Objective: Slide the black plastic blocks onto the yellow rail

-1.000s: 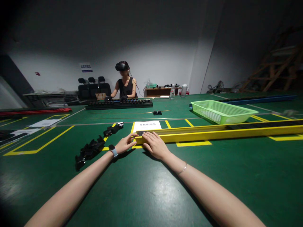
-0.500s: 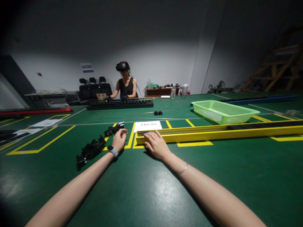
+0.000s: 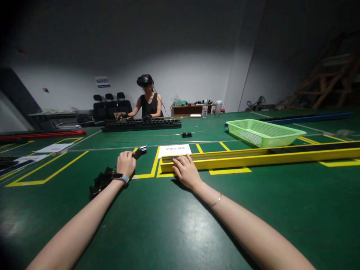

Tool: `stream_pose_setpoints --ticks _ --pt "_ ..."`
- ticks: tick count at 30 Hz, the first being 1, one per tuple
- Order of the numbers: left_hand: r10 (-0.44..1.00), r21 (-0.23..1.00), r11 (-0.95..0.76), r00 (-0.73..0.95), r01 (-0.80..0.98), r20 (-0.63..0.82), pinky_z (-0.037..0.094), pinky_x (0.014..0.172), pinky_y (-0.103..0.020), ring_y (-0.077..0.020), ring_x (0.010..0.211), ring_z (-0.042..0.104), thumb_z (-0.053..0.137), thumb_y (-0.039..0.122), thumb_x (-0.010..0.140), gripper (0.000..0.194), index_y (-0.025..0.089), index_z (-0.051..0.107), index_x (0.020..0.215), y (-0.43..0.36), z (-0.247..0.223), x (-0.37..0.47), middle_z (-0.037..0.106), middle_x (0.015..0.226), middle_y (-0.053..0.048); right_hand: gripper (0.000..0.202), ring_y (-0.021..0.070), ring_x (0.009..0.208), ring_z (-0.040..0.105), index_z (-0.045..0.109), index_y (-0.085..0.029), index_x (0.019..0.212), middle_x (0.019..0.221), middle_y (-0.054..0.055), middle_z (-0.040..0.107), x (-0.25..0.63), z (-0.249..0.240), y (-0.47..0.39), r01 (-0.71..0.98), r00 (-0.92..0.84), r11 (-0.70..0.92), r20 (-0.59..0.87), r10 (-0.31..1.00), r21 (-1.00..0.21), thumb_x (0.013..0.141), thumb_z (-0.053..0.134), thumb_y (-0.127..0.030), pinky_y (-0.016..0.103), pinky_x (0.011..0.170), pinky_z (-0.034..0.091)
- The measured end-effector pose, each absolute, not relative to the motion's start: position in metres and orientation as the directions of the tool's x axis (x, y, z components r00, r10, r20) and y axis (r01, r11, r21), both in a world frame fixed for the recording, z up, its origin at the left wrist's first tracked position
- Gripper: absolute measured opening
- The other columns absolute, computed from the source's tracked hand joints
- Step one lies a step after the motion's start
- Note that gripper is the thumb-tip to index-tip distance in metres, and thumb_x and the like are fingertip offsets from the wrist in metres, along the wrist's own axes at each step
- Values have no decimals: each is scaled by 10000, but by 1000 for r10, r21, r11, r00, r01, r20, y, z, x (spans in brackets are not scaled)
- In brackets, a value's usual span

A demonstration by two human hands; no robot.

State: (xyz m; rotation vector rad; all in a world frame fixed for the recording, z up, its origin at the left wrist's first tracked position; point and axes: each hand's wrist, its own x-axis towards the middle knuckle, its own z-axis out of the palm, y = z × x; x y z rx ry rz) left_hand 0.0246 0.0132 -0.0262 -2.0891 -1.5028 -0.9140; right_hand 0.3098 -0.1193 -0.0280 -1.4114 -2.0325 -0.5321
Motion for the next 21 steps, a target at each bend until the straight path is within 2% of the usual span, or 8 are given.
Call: stream_pose_setpoints --ticks 4,7,13,18,21 --pt "657 -122 -330 321 936 682 396 839 -414 -296 1000 479 424 132 810 301 107 565 1075 11 -28 23 555 1097 -167 369 200 1128 472 548 -211 1210 1133 78 577 309 -28 -119 935 -252 354 675 693 -15 937 351 -363 449 1090 239" --pt "657 -173 -341 365 924 660 399 860 -410 -296 1036 474 431 121 802 331 98 551 1109 11 -32 26 541 1132 -178 372 201 1125 473 546 -207 1213 1136 81 574 308 -28 -120 936 -251 351 672 696 -14 937 351 -364 448 1090 240" --pt "677 -153 -341 355 927 645 392 918 -407 -286 1101 476 425 124 804 354 89 545 1135 11 -38 30 540 1172 -188 370 206 1117 474 540 -206 1220 1138 89 569 309 -29 -118 934 -255 358 674 693 -16 930 369 -361 447 1072 270" --pt "706 -120 -265 277 957 652 328 978 -472 -333 1212 414 432 173 811 440 53 485 1230 10 -41 29 459 1309 -234 374 212 1119 470 534 -206 1226 1145 92 562 310 -30 -118 934 -256 357 670 697 -15 930 364 -360 455 1070 270" --pt "735 -108 -255 265 961 624 287 1003 -496 -331 1216 422 411 181 823 466 48 457 1268 11 -42 28 487 1291 -235 373 214 1119 470 528 -215 1234 1145 91 561 309 -30 -118 935 -253 354 670 698 -16 928 370 -358 464 1068 271"
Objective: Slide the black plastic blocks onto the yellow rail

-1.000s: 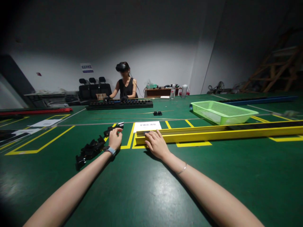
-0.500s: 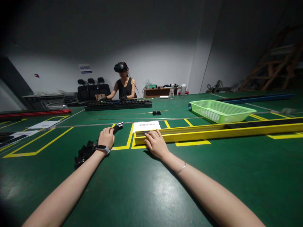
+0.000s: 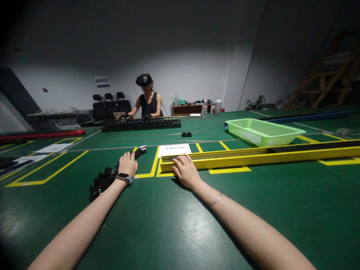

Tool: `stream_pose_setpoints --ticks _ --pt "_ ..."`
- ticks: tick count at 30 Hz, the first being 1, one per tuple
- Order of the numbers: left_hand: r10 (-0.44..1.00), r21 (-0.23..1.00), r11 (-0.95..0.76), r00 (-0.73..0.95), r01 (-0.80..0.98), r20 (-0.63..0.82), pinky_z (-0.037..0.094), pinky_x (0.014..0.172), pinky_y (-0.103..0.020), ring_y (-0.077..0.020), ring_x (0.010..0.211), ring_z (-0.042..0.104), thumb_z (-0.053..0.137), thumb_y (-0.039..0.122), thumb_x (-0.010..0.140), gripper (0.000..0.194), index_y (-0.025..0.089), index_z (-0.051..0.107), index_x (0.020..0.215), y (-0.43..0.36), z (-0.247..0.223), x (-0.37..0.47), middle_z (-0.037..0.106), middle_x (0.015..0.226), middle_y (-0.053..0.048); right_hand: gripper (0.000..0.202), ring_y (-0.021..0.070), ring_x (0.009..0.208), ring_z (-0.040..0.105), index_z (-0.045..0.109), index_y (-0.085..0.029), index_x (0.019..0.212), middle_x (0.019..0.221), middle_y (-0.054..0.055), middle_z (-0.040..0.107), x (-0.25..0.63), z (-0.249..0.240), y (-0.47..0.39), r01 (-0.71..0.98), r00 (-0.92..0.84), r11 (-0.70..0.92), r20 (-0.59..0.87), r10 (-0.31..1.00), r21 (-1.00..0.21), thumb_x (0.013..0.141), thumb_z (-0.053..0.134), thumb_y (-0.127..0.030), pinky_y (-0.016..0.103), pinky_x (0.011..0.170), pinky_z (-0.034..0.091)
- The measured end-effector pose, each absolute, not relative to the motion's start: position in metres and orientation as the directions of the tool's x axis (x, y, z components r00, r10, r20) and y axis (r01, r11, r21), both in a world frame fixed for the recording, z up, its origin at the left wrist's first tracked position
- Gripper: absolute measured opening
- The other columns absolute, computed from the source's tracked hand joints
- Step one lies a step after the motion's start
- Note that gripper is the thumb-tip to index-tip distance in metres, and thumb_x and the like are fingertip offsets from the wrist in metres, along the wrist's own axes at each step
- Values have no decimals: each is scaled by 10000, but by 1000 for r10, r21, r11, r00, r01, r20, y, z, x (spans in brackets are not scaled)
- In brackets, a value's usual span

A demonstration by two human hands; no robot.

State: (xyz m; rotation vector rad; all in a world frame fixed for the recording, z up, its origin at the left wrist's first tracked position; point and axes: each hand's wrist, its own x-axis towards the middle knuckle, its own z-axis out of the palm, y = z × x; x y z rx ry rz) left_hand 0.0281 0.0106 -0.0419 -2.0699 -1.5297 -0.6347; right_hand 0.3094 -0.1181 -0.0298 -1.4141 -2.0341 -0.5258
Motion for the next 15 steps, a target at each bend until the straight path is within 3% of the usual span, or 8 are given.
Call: stream_pose_setpoints --ticks 5,15 --pt "730 -82 -328 307 941 610 298 999 -474 -297 1108 507 373 157 834 434 56 487 1240 10 -41 28 567 1185 -212 376 215 1116 467 530 -207 1230 1141 94 559 309 -29 -119 937 -247 348 668 702 -20 929 369 -364 459 1070 267" --pt "766 -70 -184 188 980 615 218 1018 -558 -388 1249 378 453 304 831 469 54 507 1224 10 -47 28 468 1307 -266 402 220 1100 447 503 -224 1278 1128 93 539 311 -32 -118 938 -254 348 667 701 -8 928 375 -374 450 1050 286"
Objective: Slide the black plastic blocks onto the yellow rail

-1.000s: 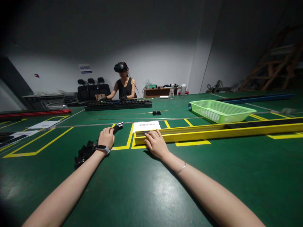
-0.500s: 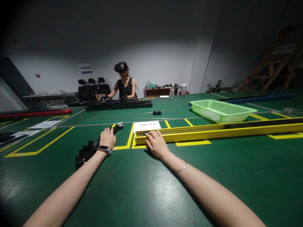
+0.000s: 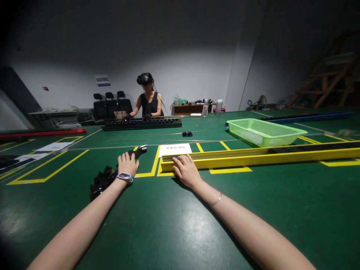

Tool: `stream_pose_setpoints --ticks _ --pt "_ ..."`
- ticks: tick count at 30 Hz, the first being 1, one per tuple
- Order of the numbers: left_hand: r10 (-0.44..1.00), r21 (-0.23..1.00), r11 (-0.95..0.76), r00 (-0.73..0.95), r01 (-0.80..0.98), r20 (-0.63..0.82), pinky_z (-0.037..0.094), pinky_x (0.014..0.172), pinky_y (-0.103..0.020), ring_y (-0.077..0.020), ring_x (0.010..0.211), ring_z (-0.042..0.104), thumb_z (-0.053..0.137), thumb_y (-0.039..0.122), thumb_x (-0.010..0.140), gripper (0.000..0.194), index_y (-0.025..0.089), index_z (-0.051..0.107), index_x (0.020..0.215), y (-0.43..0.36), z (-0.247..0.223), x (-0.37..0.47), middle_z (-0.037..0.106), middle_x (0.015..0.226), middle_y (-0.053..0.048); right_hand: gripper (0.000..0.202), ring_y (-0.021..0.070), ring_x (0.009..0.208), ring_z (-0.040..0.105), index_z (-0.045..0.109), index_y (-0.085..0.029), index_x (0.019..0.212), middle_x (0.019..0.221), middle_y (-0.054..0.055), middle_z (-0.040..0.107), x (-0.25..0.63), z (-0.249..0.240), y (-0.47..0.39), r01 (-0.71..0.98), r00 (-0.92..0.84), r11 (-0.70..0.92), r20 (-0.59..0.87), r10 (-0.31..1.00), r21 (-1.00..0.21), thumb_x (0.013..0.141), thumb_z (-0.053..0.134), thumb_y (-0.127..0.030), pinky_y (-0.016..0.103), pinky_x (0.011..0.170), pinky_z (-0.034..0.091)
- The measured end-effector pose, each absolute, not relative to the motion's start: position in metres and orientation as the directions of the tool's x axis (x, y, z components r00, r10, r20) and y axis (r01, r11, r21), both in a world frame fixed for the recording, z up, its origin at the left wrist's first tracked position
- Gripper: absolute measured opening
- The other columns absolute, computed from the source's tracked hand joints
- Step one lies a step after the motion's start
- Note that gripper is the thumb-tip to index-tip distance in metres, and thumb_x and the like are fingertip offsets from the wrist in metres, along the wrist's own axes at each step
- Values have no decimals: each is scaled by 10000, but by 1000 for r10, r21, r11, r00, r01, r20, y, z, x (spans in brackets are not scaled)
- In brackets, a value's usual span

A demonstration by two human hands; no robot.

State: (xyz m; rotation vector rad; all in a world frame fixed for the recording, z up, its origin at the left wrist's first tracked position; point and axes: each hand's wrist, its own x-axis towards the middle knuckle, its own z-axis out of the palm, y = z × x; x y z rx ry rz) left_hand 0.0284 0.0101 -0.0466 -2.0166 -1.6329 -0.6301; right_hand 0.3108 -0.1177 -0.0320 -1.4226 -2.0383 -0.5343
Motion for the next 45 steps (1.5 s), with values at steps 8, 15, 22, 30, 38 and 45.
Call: stream_pose_setpoints --ticks 8,15,22,30,38,45 --pt "761 -124 -151 195 981 618 249 1000 -533 -366 1141 461 450 321 833 483 51 495 1231 8 -44 29 542 1182 -247 428 243 1134 406 455 -318 1329 1176 91 483 310 -35 -120 942 -278 332 648 709 40 910 417 -394 469 1040 295" --pt "771 -125 -145 191 982 607 336 926 -490 -334 1044 489 452 267 825 420 67 504 1191 4 -40 31 554 1056 -203 397 247 1137 407 511 -278 1272 1180 98 482 308 -35 -119 950 -243 310 659 712 15 907 414 -404 478 1050 290" --pt "803 -106 -203 227 973 551 435 751 -377 -283 943 505 413 236 850 336 93 513 1138 4 -37 32 535 1022 -177 375 254 1142 402 540 -254 1217 1177 102 488 308 -36 -119 960 -199 281 670 715 -15 909 400 -416 481 1048 288" --pt "787 -140 -249 285 958 548 422 799 -403 -299 980 481 411 225 854 288 126 563 1077 5 -36 33 550 1011 -175 338 252 1140 398 553 -247 1155 1159 95 490 309 -37 -118 965 -161 259 695 701 -38 907 397 -416 482 1060 264" --pt "776 -136 -307 331 942 537 433 767 -380 -286 950 521 405 305 877 290 164 578 1061 7 -38 33 532 1032 -155 324 249 1136 395 550 -233 1132 1139 95 492 310 -36 -119 971 -139 237 706 694 -42 911 391 -408 481 1070 243" --pt "801 -104 -289 300 952 518 456 737 -348 -252 928 556 393 303 886 316 193 546 1140 6 -38 33 492 1177 -146 314 248 1135 395 552 -230 1107 1130 94 491 309 -35 -119 975 -126 220 718 685 -39 914 382 -411 486 1075 228"
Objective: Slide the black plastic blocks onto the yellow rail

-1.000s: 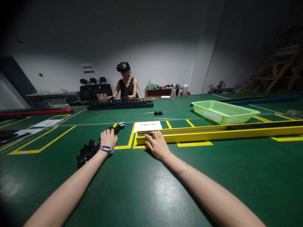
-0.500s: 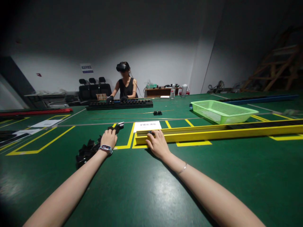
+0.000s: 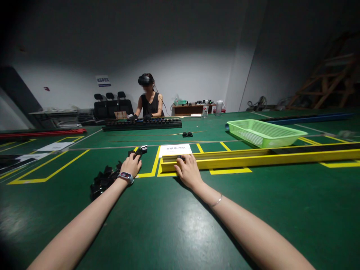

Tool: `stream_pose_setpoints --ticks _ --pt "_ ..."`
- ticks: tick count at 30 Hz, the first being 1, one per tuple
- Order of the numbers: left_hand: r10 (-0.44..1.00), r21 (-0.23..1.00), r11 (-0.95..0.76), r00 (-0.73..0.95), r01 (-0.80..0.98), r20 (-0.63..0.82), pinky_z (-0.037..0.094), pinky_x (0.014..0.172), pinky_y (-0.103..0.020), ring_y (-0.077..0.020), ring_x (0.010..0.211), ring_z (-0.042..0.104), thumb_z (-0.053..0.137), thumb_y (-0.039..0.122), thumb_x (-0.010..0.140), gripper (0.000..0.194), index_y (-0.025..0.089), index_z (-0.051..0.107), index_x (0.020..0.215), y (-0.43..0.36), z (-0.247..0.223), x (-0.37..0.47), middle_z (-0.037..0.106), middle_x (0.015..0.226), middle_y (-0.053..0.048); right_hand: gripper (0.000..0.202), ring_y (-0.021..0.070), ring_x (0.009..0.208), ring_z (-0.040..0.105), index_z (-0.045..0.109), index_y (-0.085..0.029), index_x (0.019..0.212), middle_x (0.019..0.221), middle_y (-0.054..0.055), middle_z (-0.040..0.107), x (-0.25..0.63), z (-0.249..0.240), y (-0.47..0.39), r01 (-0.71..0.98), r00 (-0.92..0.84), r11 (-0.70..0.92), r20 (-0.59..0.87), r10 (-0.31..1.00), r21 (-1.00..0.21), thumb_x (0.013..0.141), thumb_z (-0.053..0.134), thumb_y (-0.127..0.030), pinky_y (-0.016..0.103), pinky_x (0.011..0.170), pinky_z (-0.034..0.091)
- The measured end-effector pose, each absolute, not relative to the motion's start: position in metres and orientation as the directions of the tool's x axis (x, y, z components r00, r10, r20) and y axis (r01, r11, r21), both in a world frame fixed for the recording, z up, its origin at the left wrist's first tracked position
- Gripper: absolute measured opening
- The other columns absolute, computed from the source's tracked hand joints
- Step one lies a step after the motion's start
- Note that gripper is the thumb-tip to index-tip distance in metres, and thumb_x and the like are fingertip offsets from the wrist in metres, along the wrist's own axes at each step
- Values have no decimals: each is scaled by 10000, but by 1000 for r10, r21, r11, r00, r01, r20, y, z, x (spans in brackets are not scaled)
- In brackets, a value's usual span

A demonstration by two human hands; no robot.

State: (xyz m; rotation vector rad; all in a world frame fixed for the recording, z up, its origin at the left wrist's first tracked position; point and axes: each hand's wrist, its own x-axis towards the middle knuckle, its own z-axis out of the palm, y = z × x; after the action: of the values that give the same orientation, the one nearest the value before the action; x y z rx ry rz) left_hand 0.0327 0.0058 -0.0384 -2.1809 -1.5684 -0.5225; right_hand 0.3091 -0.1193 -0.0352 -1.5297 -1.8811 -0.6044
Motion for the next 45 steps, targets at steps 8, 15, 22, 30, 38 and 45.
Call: stream_pose_setpoints --ticks 8,15,22,30,38,45 --pt "766 -135 -308 330 942 552 441 740 -361 -271 952 529 393 349 883 361 162 542 1153 7 -39 33 525 1139 -150 315 244 1154 383 568 -210 1083 1145 102 495 309 -35 -118 990 -54 131 726 686 -51 916 383 -403 478 1087 198" --pt "697 -117 -326 322 938 641 403 814 -442 -321 1009 495 418 439 864 437 117 566 1120 2 -31 34 543 1144 -185 320 248 1158 395 561 -188 1082 1156 114 501 309 -35 -119 991 -46 124 734 677 -52 911 395 -402 478 1095 195" --pt "455 -128 -651 520 748 723 386 910 -427 -281 1092 484 408 345 897 350 135 562 1130 -28 -18 76 559 1141 -158 375 209 1164 440 475 -183 1235 1207 95 531 306 -30 -120 921 -296 389 670 681 12 915 395 -361 453 1106 227" --pt "398 -93 -834 710 544 580 465 861 -357 -209 1000 570 361 283 935 352 152 463 1245 -50 -39 112 595 1122 -115 388 195 1125 489 453 -189 1266 1170 90 566 306 -33 -119 889 -344 457 638 689 -14 914 401 -344 459 1093 281" --pt "471 34 -838 691 544 549 507 837 -310 -170 963 599 350 253 942 315 173 435 1234 -40 -47 110 576 1112 -90 357 219 1080 499 477 -172 1220 1130 112 564 307 -34 -117 906 -289 420 659 695 -46 914 400 -339 447 1017 359" --pt "479 45 -837 689 546 544 511 821 -309 -171 928 603 347 201 934 282 166 454 1193 -42 -45 111 583 1075 -87 336 233 1016 505 498 -161 1176 1072 122 567 308 -35 -117 933 -220 353 671 708 -66 918 393 -350 399 894 411"
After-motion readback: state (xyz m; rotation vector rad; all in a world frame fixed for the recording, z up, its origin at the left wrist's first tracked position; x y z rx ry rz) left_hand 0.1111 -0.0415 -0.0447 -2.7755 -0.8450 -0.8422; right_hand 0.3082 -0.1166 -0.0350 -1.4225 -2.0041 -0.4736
